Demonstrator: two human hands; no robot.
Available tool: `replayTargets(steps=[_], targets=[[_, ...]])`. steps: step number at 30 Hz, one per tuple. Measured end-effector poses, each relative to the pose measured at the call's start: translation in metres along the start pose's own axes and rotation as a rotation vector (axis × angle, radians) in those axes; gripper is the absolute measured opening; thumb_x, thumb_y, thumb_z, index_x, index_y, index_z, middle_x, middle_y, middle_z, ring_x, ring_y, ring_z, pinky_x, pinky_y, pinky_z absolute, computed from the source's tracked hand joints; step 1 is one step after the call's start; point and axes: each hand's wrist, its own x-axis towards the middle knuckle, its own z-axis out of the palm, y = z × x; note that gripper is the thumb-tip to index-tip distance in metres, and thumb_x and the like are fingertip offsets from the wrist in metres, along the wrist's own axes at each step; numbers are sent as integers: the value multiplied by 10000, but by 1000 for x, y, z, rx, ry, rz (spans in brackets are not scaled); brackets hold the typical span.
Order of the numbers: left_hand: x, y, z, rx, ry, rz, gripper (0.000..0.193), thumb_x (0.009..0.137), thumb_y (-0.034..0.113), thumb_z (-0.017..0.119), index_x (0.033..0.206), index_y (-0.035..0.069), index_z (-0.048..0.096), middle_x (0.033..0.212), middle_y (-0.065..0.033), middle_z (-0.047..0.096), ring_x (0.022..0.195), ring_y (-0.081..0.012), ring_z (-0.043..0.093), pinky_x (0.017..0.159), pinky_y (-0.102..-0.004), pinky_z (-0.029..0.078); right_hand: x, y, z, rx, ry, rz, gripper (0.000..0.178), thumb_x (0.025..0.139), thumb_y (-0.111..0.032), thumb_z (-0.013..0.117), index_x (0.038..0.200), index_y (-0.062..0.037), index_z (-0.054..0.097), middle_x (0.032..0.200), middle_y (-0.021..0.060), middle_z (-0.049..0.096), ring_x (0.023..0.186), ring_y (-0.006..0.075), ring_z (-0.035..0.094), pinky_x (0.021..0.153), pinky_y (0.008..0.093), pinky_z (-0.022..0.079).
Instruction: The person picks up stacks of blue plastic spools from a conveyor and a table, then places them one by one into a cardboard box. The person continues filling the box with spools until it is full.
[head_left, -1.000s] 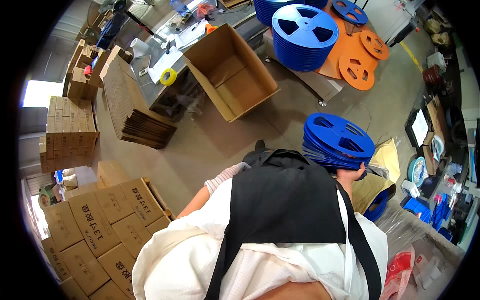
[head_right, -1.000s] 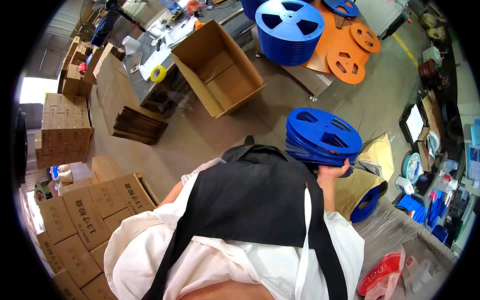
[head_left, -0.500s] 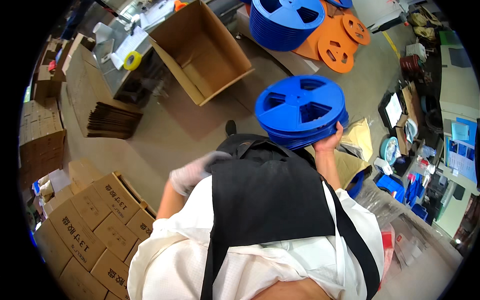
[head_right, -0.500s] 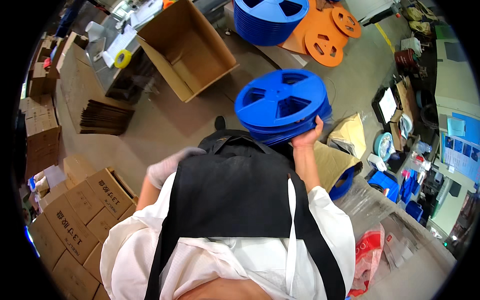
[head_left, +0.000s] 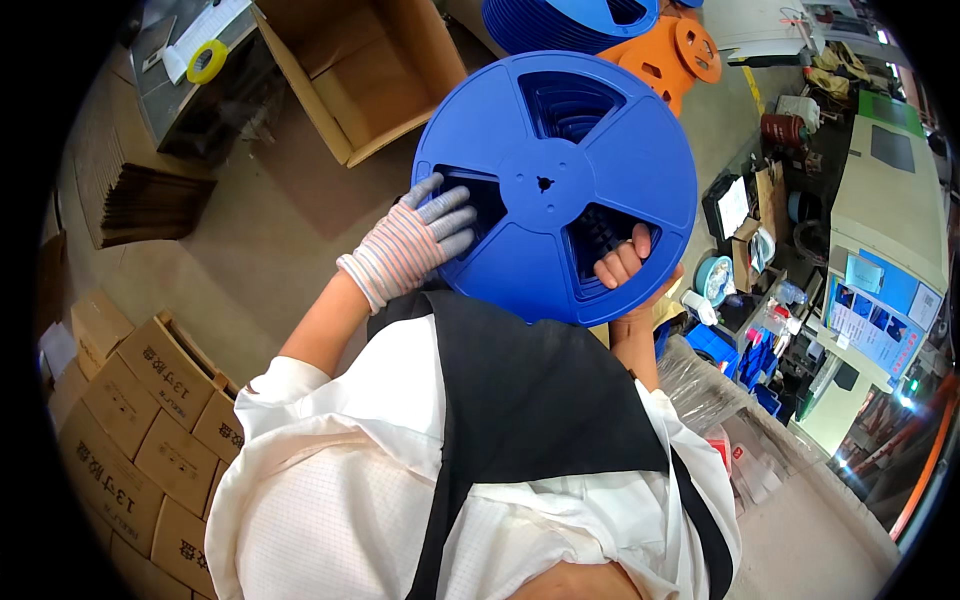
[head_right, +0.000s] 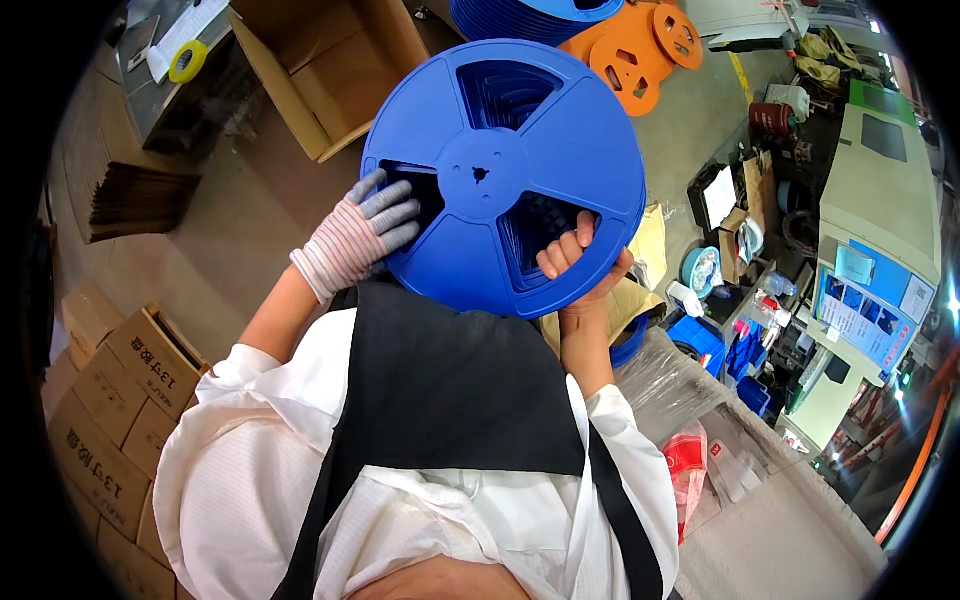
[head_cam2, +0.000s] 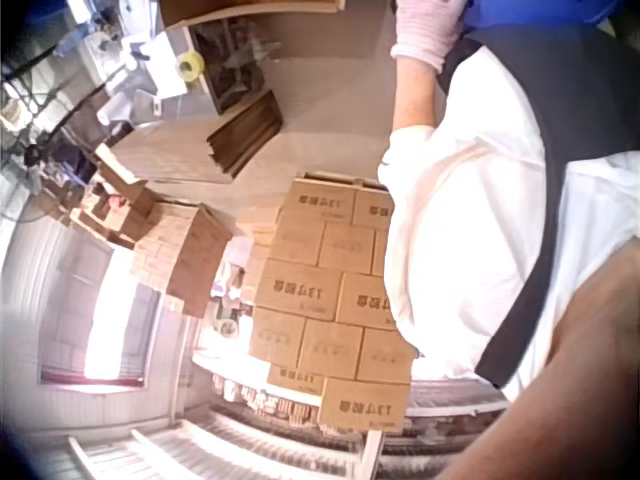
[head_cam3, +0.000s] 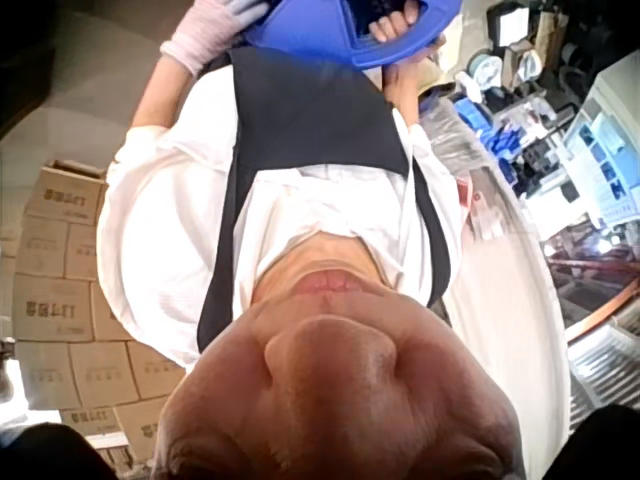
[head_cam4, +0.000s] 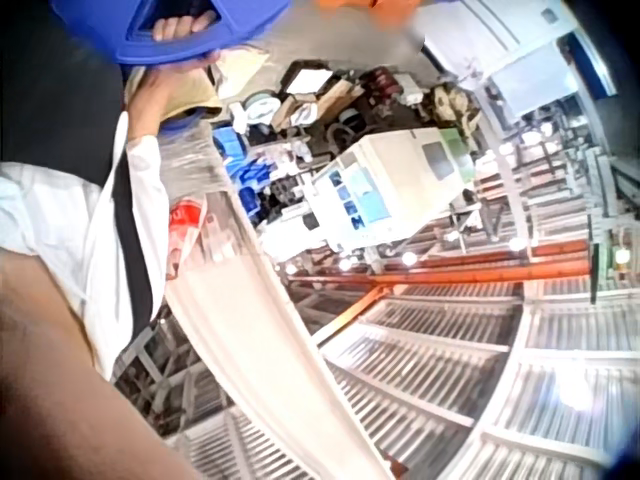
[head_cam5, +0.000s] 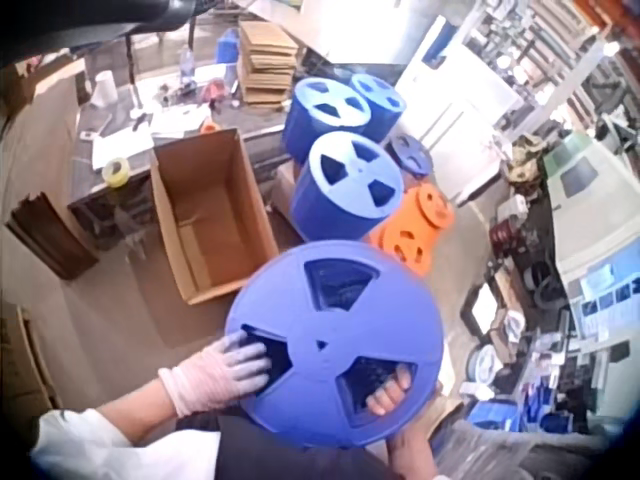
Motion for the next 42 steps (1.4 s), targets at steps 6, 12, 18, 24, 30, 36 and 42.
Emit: replayTargets(steps=[6, 12, 18, 24, 30, 36, 42], targets=[[-17, -10, 16, -88, -27, 54, 287, 737, 122, 538, 1018, 86, 586, 1088, -98, 589, 1150, -287, 515, 1066, -471, 333, 5, 6, 0, -16, 99, -19, 423, 797, -458, 595, 922, -93, 423, 627, -17, 328, 573, 131, 318, 612, 323, 322], [-27, -11, 25, -99, 93, -92, 321, 730, 45, 524, 1044, 66, 588, 1126, -127, 580, 1166, -322, 503, 1053, -461, 356, 19, 15, 5, -10, 244, -55, 435, 792, -437, 618, 957, -77, 439, 652, -17, 325, 599, 127, 310, 615, 312, 315], [-54, -8, 9, -546, 183, -358, 376, 762, -43, 540, 1115, 79, 585, 1109, -127, 614, 1054, -342, 577, 963, -400, 443, 41, 38, 41, -290, 745, -194, 531, 837, -404, 579, 1191, -18, 495, 991, 106, 602, 933, 266, 589, 911, 444, 455], [-123, -11, -26, -1742, 616, -673, 329, 814, 75, 674, 1130, 23, 600, 1090, -120, 647, 1029, -299, 617, 930, -384, 476, 54, 52, 23, -300, 610, 45, 434, 841, -342, 593, 1111, -6, 548, 951, 119, 622, 906, 261, 606, 885, 437, 485], [-155, -15, -23, -2149, 903, -468, 477, 718, 217, 781, 1132, 63, 599, 1063, -116, 638, 1068, -358, 594, 965, -492, 463, 51, 67, 37, -287, 603, -39, 449, 813, -349, 569, 1085, 6, 530, 814, 78, 534, 753, 213, 537, 785, 417, 461], [-171, -18, -22, -2296, 1212, -389, 435, 743, 212, 763, 1091, 55, 553, 900, -60, 600, 842, -245, 583, 1038, -463, 376, 48, 69, 41, -108, 402, -113, 416, 791, -308, 595, 1076, -23, 490, 774, 25, 434, 703, 155, 454, 779, 351, 395], [-182, -60, -45, -2514, 1445, -35, 308, 816, 196, 696, 1029, 39, 538, 662, 16, 368, 594, -138, 355, 893, -345, 449, 45, 71, 47, -12, 181, -198, 394, 765, -284, 666, 1023, -54, 477, 720, -4, 431, 646, 123, 445, 702, 318, 357]])
